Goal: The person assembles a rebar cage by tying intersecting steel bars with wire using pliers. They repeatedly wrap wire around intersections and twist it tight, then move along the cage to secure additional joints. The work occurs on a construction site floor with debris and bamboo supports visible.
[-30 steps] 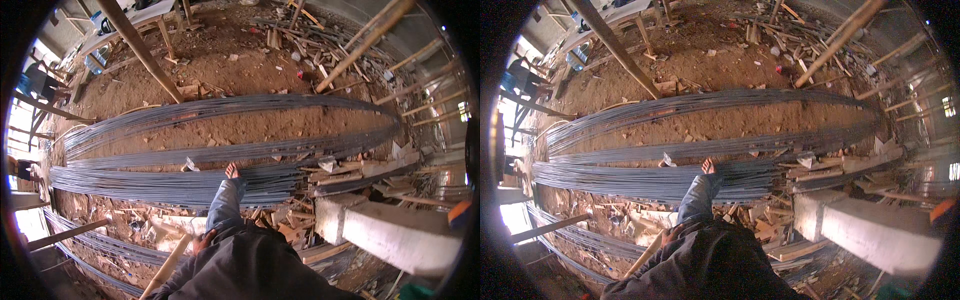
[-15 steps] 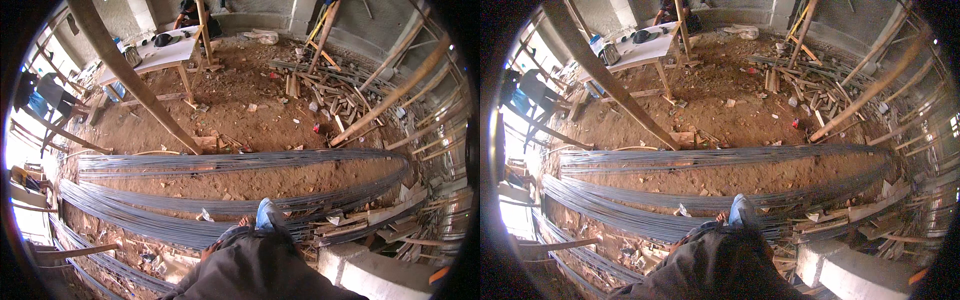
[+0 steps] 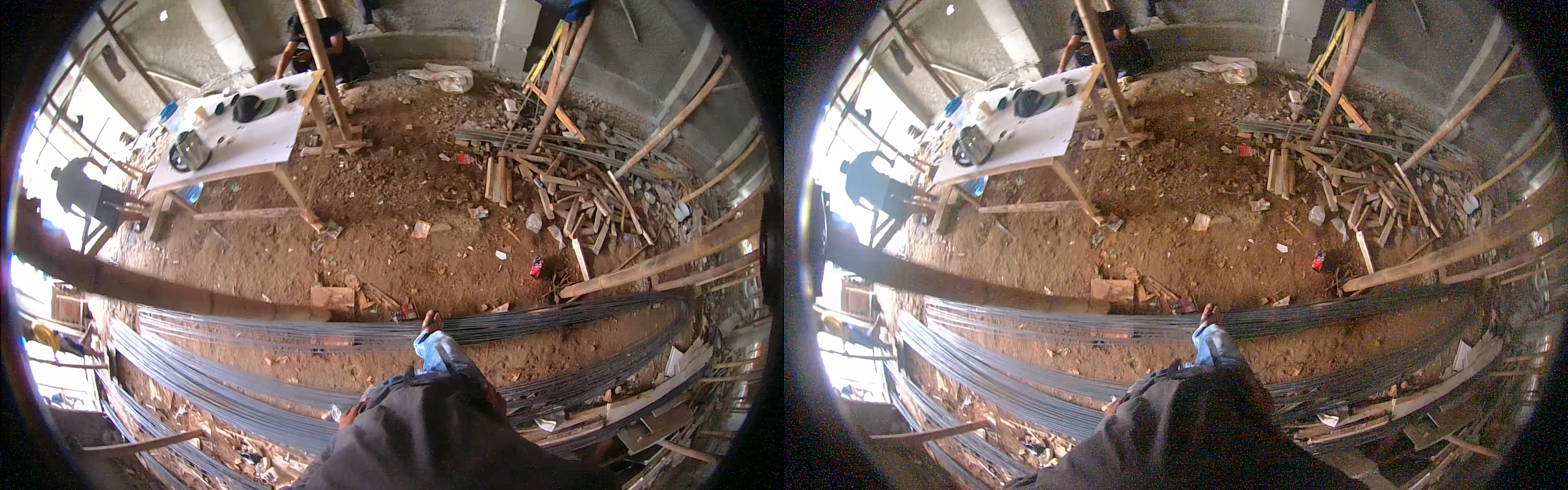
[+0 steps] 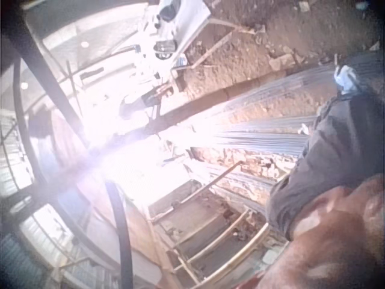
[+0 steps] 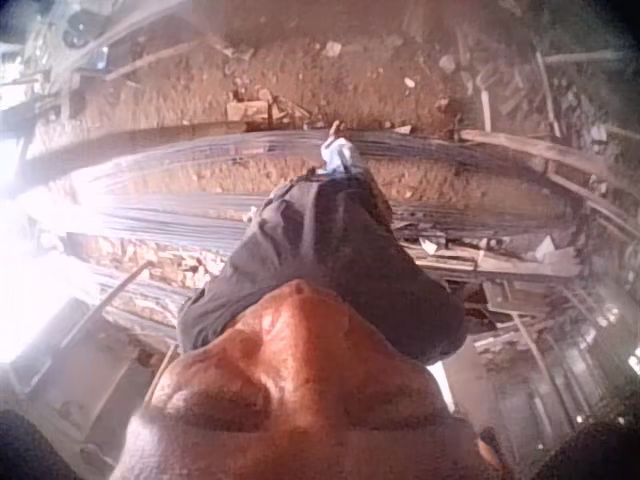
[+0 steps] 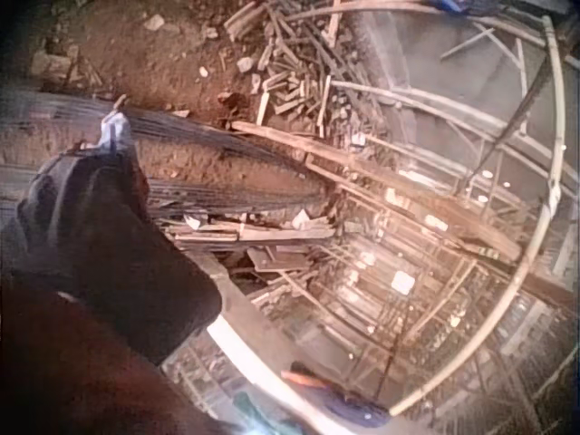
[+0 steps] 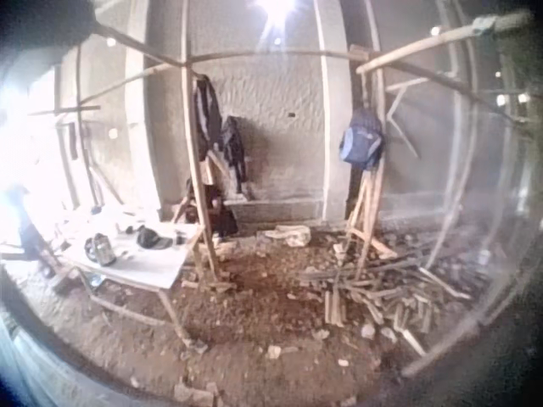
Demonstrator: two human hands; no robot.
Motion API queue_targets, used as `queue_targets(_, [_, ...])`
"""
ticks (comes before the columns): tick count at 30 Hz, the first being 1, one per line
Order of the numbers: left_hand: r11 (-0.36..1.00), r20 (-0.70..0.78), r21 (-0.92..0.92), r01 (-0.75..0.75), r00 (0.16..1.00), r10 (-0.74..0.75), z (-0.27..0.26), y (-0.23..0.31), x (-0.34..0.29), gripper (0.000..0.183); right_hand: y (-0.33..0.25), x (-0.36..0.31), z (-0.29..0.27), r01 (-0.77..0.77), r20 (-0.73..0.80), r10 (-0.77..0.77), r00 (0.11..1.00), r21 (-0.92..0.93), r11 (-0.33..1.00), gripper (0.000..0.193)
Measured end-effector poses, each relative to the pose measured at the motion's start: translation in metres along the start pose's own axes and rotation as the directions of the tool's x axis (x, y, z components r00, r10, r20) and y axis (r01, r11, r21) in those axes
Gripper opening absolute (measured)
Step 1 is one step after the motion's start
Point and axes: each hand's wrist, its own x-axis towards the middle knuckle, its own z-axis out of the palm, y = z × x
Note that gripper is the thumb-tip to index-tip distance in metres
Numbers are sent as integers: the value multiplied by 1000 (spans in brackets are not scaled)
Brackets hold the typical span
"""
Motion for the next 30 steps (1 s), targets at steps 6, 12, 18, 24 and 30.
queue_targets(6, [996,42,-64,60,997,-58,18,106,64,61,21,60,-97,-73,-35,73,997,25,997,49])
queue_targets(12, [1000,33,10,1,999,-1,36,222,132,91,50,89,-161,-148,-126,160,979,102,984,48])
queue_targets(18, [933,-121,268,240,969,-215,73,300,240,97,74,136,-207,-181,-162,204,965,148,972,47])
queue_targets(24, [909,158,382,167,957,-242,117,322,404,93,99,227,-258,-211,-153,233,960,149,966,46])
queue_targets(30, [989,262,140,-49,965,11,139,441,497,86,116,340,-331,-286,-155,305,940,132,949,45])
